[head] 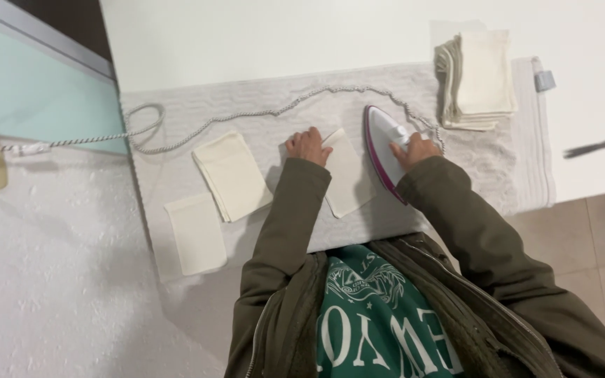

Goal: Ironing small white fabric pouches on a table.

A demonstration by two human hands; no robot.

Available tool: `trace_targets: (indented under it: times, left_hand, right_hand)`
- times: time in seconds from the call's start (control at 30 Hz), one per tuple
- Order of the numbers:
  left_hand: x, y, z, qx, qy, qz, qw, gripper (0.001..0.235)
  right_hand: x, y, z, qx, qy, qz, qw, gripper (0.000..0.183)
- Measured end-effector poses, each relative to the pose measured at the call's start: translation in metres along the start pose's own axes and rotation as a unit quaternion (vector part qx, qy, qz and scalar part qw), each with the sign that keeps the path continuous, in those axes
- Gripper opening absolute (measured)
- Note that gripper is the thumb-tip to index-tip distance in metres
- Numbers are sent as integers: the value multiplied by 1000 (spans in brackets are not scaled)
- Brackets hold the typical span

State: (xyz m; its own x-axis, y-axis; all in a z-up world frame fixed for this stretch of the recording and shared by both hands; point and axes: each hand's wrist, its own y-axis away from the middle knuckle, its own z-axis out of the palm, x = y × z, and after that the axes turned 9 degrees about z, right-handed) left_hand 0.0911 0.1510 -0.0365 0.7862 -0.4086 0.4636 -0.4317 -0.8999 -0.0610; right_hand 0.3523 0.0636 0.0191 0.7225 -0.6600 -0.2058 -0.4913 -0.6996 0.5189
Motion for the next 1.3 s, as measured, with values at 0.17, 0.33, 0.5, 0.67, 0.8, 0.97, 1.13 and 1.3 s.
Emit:
trace_targets:
  times: [0.17,0.33,0.5,0.67,0.8,0.97,1.13,1.3]
  left_hand:
    - [-15,13,42,22,88,34,995,30]
    - [18,70,-80,15,194,-12,981,27]
    - [32,114,-153,-13,227,51,973,20]
    - [36,146,-187,65,156,157,973,16]
    - [-5,192,-190,203,266,52,941,39]
    - [-77,278,-154,233,578,-10,782,65]
    - [-160,369,-30,272,671,-63,687,59]
    - [-164,366,-54,435,657,-285,546,38]
  right_hand:
    - [41,-42,32,68,33,-43,996,70]
    - [35,-53,28,89,49,-95,990,72]
    - [-32,45,-47,117,54,-205,970,107]
    - [-142,125,-44,-102,61,-518,847,90]
    - [-195,157,4,-157,93,-567,804,48]
    - [-267,202,37,-238,69,-569,784,35]
    - [-329,190,113,-297,-57,-475,826,50]
    - [-375,139,206,-411,-205,-343,820,53]
